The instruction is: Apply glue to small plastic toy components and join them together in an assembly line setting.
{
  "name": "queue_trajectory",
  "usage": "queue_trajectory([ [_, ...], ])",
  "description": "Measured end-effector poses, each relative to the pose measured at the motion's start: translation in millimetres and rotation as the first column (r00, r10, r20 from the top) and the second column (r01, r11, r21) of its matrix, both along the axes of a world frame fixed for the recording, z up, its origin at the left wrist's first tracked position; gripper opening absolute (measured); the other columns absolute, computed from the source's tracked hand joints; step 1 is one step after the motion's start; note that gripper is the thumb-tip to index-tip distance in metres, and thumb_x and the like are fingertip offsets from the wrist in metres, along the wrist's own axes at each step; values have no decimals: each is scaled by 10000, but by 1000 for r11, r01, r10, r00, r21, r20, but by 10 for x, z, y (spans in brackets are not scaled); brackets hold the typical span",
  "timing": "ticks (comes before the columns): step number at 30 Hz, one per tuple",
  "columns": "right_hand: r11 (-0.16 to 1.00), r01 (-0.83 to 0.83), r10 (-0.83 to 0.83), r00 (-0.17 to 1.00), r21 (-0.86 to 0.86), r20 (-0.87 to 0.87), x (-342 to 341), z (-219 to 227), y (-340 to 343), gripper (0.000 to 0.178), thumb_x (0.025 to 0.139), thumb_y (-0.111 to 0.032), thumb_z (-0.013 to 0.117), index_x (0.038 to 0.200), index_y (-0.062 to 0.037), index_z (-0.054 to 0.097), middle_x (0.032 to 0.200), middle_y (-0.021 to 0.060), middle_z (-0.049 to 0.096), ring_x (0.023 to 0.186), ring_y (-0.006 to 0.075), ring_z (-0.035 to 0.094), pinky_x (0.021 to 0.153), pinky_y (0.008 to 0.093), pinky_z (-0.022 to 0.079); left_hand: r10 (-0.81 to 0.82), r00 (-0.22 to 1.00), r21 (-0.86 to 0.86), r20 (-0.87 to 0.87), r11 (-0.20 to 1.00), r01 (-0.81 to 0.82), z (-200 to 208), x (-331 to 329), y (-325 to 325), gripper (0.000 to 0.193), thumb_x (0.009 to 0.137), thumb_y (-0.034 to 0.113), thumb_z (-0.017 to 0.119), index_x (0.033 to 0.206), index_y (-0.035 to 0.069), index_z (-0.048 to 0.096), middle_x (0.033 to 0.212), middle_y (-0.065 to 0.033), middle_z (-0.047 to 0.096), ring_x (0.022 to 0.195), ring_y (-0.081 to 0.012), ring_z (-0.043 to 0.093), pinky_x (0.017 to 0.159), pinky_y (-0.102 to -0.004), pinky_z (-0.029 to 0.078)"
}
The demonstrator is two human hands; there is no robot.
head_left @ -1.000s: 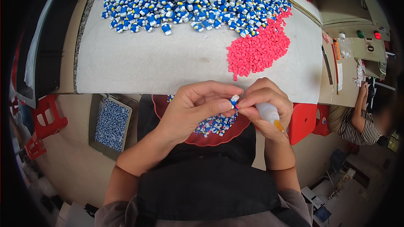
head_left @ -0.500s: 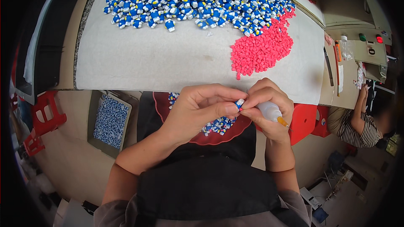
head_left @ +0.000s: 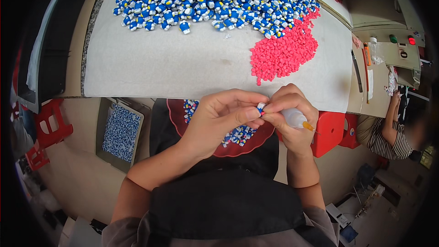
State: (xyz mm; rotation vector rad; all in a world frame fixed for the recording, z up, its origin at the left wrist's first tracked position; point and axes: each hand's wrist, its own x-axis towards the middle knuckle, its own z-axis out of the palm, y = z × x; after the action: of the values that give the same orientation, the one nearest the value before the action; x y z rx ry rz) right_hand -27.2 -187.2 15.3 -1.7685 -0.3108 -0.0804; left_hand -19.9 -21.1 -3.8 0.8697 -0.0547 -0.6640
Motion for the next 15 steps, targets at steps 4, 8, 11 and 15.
queue_trajectory([
  [4, 994, 107, -107, 992, -4, -69, -69, 123, 34, 327, 570, -46, 731, 873, -35, 609, 763, 59, 522, 634, 124, 507, 540, 227, 405, -104, 919, -379, -381, 924, -53, -57, -22, -59, 277, 860, 163, 464, 1081, -3, 484, 975, -110, 564, 881, -155, 559, 788, -276, 450],
  [8, 954, 133, -87, 980, -269, 177, -78, 133, 72, 400, 551, -74, 745, 924, -43, 603, 783, 56, 512, 642, 124, 505, 526, 236, 414, -225, 870, -517, -438, 855, -38, -89, -38, -102, 298, 874, 215, 436, 1087, 7, 463, 990, -102, 555, 893, -162, 555, 838, -282, 416],
  [11, 931, 156, -78, 968, -329, 237, -65, 102, 84, 387, 547, -82, 746, 904, -44, 604, 783, 61, 511, 650, 134, 513, 518, 238, 422, -255, 894, -563, -368, 827, 5, -102, -31, -96, 290, 874, 221, 438, 1065, 7, 477, 966, -85, 557, 908, -151, 545, 830, -270, 409],
  [15, 924, 172, -75, 958, -343, 278, -80, 74, 82, 358, 544, -70, 744, 872, -39, 604, 779, 69, 510, 648, 145, 520, 513, 238, 421, -231, 899, -504, -373, 863, 12, -107, -55, -114, 291, 874, 226, 438, 1061, 8, 484, 954, -75, 557, 908, -146, 543, 822, -273, 407],
])
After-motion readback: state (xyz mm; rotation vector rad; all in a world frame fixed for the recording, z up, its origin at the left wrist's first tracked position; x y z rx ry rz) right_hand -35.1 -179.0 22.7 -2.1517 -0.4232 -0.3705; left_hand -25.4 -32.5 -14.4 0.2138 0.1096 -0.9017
